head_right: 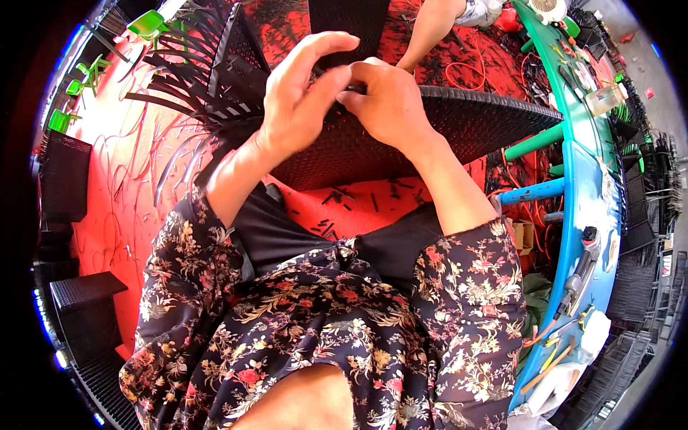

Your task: The person sits on the floor and weaves black plastic strips into the frame of a chair. They use a staple gun to secure the strips, pliers to cut and adjust them, and a knife to trim excess material. The person works on one chair at a time, focusing on the seat and backrest areas.

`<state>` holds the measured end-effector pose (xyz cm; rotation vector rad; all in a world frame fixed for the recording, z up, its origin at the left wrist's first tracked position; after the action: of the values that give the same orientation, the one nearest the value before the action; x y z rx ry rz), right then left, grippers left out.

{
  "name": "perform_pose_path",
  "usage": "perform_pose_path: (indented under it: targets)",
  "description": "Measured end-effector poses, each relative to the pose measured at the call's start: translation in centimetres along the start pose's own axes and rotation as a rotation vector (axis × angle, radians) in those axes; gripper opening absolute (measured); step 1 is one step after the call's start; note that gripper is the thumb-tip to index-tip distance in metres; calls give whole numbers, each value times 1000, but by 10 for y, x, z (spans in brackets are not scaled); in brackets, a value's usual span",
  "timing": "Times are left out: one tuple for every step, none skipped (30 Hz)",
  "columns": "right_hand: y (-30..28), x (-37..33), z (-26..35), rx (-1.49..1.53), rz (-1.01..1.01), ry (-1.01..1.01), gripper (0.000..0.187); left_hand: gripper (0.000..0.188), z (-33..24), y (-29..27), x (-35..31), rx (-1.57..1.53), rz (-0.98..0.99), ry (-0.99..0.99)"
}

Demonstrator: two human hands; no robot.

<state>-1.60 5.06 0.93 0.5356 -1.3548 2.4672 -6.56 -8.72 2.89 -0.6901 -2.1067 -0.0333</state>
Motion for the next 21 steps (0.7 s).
perform_pose_path:
  targets:
    - [3,-1,-4,242,-49,-46,24,34,-12,1,-2,41,37,215]
    - [-3,-6,-5,262,-48,13,24,33,-20,4,-2,9,27,322]
    - [-4,-14,-4,273,-41,71,24,32,-24,9,-11,-26,7,429]
    - [4,-21,-13,427,-42,78,17,31,-27,10,-18,-44,10,465]
    - [11,-29,-17,504,-62,97,14,31,-24,10,-26,-48,7,419]
    - [10,-30,-19,591,-88,111,12,31,-25,7,-25,-45,14,376]
    - [9,-31,-21,677,-114,125,9,32,-24,6,-25,-42,21,333]
    - [12,-33,-21,737,-165,101,5,30,-17,7,-24,14,-9,351]
    - [13,-36,-24,729,-188,125,6,27,-7,10,-21,68,-35,311]
    - [15,-39,-25,728,-206,141,7,24,3,11,-21,152,29,190]
    - [16,-41,-25,728,-224,158,8,21,17,12,-21,236,92,68]
    - [17,-44,-21,685,-270,94,8,15,25,10,-19,343,221,21]
    - [17,-47,-17,663,-289,82,8,16,32,10,-22,413,377,-142]
    - [17,-51,-12,640,-307,70,8,18,35,9,-27,452,496,-201]
    - [16,-53,-8,619,-327,62,8,20,35,9,-29,489,618,-263]
    - [16,-56,-7,627,-325,50,8,20,32,8,-29,496,596,-261]
    - [15,-59,-4,637,-331,86,8,21,29,7,-30,504,574,-259]
    - [13,-62,1,646,-337,125,8,22,26,6,-31,509,553,-257]
    - [12,-62,4,655,-342,163,9,23,23,6,-32,520,547,-274]
    - [11,-58,7,685,-382,136,13,23,19,6,-33,532,541,-291]
    - [10,-57,10,750,-362,173,13,23,16,7,-35,537,538,-309]
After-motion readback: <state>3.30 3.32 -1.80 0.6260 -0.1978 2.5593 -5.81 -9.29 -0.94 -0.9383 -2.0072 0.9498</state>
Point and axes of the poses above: each hand's wrist, its own x-axis towards the middle knuckle, its own y-axis out of the palm, z = x × y, the point moved 2 cm from there along x, towards the middle knuckle, and after that the axes turned 8 degrees about -x, right-handed, at the moved point
